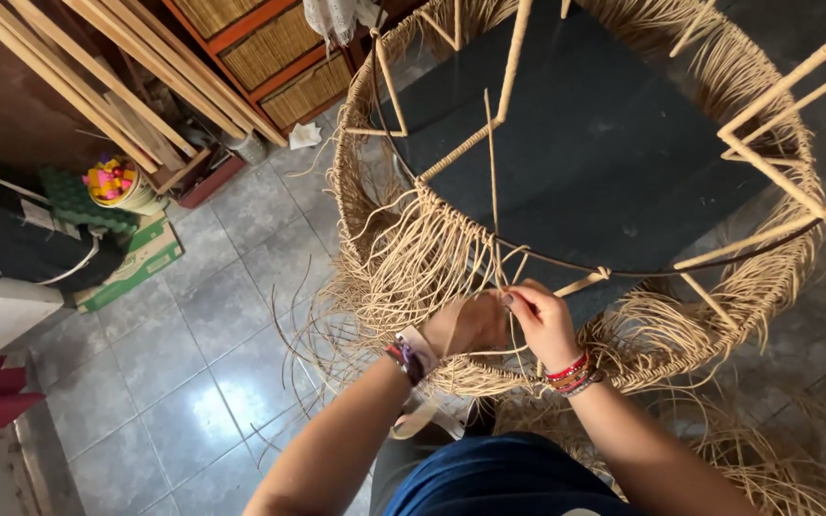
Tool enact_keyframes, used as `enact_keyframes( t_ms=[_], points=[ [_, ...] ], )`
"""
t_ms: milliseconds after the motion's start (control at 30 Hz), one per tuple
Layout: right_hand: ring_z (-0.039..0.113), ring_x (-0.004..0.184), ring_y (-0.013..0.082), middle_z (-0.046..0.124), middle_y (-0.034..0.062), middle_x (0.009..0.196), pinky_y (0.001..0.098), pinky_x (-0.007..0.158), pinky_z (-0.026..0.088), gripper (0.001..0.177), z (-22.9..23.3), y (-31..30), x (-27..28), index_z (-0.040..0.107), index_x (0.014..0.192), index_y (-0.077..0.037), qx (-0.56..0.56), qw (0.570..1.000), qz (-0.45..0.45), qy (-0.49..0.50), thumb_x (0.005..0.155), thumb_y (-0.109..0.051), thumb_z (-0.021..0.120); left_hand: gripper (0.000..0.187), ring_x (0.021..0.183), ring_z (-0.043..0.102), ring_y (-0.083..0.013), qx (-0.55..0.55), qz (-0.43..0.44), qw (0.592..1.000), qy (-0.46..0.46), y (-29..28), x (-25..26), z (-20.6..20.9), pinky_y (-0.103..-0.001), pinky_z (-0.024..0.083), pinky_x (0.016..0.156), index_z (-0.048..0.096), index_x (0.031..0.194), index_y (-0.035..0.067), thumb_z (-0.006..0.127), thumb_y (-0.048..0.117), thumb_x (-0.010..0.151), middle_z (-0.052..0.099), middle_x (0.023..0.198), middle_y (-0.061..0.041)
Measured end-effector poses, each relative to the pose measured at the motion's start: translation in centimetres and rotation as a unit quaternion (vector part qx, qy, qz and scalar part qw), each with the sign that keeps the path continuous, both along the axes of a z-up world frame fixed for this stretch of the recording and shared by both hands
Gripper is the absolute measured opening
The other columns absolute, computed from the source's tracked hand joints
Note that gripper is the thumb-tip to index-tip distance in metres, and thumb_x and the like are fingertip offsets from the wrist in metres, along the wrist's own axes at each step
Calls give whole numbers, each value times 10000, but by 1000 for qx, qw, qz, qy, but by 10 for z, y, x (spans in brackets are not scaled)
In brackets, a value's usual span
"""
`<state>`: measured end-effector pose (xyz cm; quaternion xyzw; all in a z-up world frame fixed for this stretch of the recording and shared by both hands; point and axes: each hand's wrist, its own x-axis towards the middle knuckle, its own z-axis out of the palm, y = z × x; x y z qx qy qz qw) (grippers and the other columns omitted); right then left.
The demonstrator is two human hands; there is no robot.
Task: Weaving natural fiber strands onto a circular furniture frame
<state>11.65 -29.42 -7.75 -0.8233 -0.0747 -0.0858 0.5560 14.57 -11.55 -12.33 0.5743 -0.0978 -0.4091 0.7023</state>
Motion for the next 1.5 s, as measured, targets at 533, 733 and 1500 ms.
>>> enact_keyframes(
  t_ms=[533, 733, 1500],
  points=[
    [654, 718, 134, 711, 93, 731, 316, 668, 538, 145, -6, 3, -6, 793, 953, -58, 53, 998, -7, 37, 987, -121, 666, 311, 714, 725, -270, 281, -146, 865, -390, 29, -10, 21, -357, 574, 597, 614, 1174, 176, 525, 372, 948, 715, 787, -101],
    [590, 636, 106, 693, 53, 663, 308, 592, 514, 148, -24, -8, -15, 787, 977, -54, 87, 994, -25, 63, 971, -90, 644, 260, 859, 743, -224, 329, 95, 779, -526, -8, 1, 26, -340, 603, 719, 628, 1137, 265, 554, 472, 997, 720, 868, 27],
    [498, 460, 55, 469, -29, 515, 208, 474, 427, 210, -18, 4, -39, 667, 1150, -47, 80, 983, -105, 126, 1026, -74, 500, 163, 717, 713, -303, 298, 328, 751, -490, -45, 90, 85, -437, 575, 695, 637, 968, 249, 528, 349, 1038, 673, 745, -15]
  ],
)
